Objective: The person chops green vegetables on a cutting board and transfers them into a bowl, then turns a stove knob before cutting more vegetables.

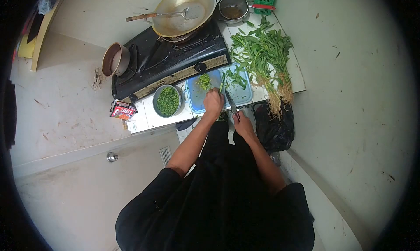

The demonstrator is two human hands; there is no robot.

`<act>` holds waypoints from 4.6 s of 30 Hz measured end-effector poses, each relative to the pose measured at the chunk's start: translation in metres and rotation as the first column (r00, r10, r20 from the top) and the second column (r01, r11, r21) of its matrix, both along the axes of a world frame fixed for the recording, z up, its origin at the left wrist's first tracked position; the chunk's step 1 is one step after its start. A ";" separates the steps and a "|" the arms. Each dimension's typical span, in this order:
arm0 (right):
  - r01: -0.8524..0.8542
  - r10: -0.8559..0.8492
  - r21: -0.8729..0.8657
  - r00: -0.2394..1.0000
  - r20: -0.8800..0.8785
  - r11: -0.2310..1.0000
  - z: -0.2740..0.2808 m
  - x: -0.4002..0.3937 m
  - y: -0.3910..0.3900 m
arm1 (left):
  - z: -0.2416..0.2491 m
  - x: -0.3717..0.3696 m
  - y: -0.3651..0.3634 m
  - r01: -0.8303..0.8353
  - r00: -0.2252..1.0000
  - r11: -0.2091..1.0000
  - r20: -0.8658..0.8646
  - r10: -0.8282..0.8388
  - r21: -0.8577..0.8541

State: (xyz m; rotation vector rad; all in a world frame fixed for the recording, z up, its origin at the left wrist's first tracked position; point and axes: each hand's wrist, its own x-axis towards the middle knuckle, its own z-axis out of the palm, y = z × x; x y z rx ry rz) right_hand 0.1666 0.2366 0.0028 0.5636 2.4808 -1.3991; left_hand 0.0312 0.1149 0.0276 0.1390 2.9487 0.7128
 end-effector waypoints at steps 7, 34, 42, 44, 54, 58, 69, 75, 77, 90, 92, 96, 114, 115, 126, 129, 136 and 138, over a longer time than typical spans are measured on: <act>-0.003 0.002 -0.010 1.000 -0.010 1.000 0.000 0.003 0.000 | 0.000 0.001 -0.013 0.027 0.997 0.992 -0.082 -0.017 0.122; -0.015 0.016 0.036 0.999 -0.037 0.999 0.007 0.001 0.004 | -0.018 -0.010 -0.022 0.072 0.987 0.997 -0.150 -0.065 0.041; -0.313 0.322 0.226 0.947 -0.003 0.923 0.041 -0.035 0.025 | -0.007 -0.013 -0.076 -0.088 0.992 0.863 -0.031 0.119 0.498; -0.402 0.425 0.269 0.905 -0.031 0.875 0.037 -0.049 0.030 | -0.004 -0.011 -0.093 -0.126 0.986 0.832 -0.025 0.165 0.540; -0.610 0.637 0.359 0.769 0.053 0.706 0.046 -0.147 0.029 | -0.013 0.005 -0.128 -0.184 0.983 0.809 0.094 0.159 0.559; -0.604 0.629 0.381 0.774 0.071 0.700 0.054 -0.181 0.020 | -0.014 0.004 -0.131 -0.161 0.987 0.786 0.088 0.135 0.598; -0.619 0.625 0.241 0.778 0.059 0.748 0.054 -0.151 0.010 | -0.022 -0.003 -0.126 -0.276 0.960 0.760 0.121 0.254 0.588; -0.729 0.730 0.247 0.675 0.104 0.639 0.038 -0.154 -0.001 | -0.014 0.022 -0.124 -0.413 0.907 0.698 0.196 0.373 0.585; -0.742 0.737 0.243 0.663 0.131 0.624 0.038 -0.158 -0.007 | -0.013 0.024 -0.120 -0.474 0.878 0.650 0.259 0.404 0.594; -0.522 0.547 0.294 0.837 -0.003 0.800 0.038 -0.146 0.014 | -0.019 -0.006 -0.093 -0.373 0.914 0.876 -0.039 0.403 0.305; -0.534 0.552 0.273 0.834 0.010 0.801 0.039 -0.144 0.015 | -0.021 -0.005 -0.090 -0.399 0.901 0.855 -0.033 0.433 0.331; -0.576 0.610 0.299 0.792 -0.027 0.761 0.032 -0.143 0.005 | -0.018 -0.007 -0.088 -0.410 0.888 0.839 -0.053 0.457 0.357; -0.489 0.503 0.286 0.864 0.029 0.824 0.025 -0.132 0.006 | -0.015 -0.005 -0.078 -0.396 0.842 0.836 -0.213 0.496 0.381; -0.491 0.505 0.293 0.862 0.032 0.820 0.028 -0.132 0.005 | -0.015 -0.006 -0.078 -0.393 0.844 0.837 -0.212 0.493 0.380; -0.536 0.545 0.245 0.838 0.036 0.808 0.034 -0.127 -0.001 | -0.014 -0.015 -0.081 -0.476 0.830 0.731 -0.025 0.557 0.489; -0.531 0.536 0.229 0.843 0.044 0.816 0.032 -0.127 -0.003 | -0.011 -0.022 -0.080 -0.493 0.834 0.739 0.007 0.552 0.460; -0.555 0.556 0.270 0.827 0.083 0.787 0.034 -0.129 -0.007 | -0.015 -0.025 -0.083 -0.458 0.843 0.768 -0.057 0.536 0.448; -0.542 0.545 0.272 0.835 0.073 0.795 0.037 -0.128 -0.007 | -0.012 -0.024 -0.083 -0.508 0.829 0.713 0.048 0.558 0.484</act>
